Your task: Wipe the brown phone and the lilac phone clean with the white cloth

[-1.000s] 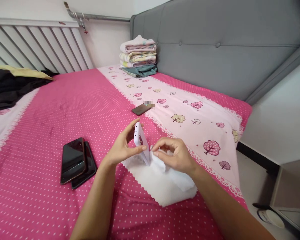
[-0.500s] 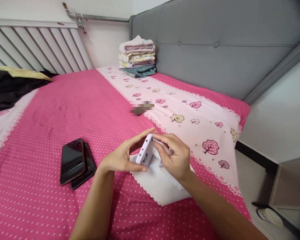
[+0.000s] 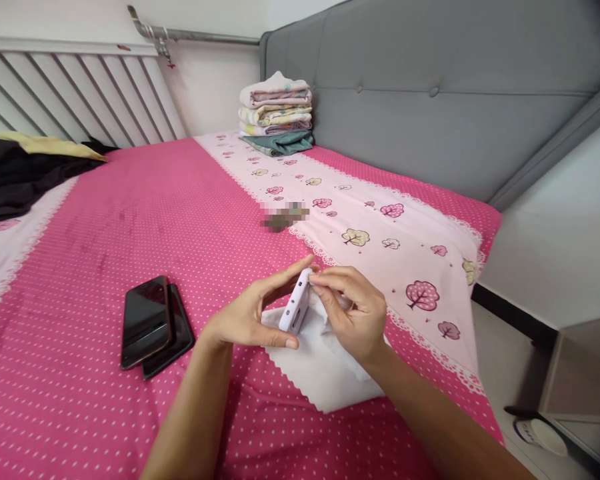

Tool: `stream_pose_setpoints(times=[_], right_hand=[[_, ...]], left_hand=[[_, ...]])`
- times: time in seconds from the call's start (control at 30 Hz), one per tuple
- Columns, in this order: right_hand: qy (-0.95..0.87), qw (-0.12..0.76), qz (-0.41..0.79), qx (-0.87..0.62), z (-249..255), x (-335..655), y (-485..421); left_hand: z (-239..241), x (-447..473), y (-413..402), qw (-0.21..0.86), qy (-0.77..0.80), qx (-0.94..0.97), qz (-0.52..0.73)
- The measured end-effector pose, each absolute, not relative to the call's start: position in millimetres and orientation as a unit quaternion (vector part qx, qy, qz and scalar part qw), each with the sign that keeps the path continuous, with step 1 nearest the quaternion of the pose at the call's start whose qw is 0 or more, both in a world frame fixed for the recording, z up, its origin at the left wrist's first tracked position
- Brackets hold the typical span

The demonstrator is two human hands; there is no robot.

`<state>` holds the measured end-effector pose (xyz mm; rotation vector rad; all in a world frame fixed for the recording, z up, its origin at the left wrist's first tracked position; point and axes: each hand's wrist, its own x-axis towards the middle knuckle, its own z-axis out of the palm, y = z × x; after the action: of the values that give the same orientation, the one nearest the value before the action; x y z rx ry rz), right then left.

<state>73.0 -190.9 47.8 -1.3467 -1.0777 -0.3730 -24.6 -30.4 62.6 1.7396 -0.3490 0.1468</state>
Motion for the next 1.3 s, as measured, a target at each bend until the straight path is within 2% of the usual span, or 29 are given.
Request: stream_pose_setpoints(times=[0.67, 1.3], right_hand=[[-0.588, 0.541, -0.246, -0.549, 53, 63, -194], [-0.45, 0.586, -0.256, -0.623, 46, 75, -192]], left_hand=[[65, -25, -32, 0.619, -0.135, 0.769, 0.087], [64, -26, -36, 0.57, -0.157, 0.802, 0.089]])
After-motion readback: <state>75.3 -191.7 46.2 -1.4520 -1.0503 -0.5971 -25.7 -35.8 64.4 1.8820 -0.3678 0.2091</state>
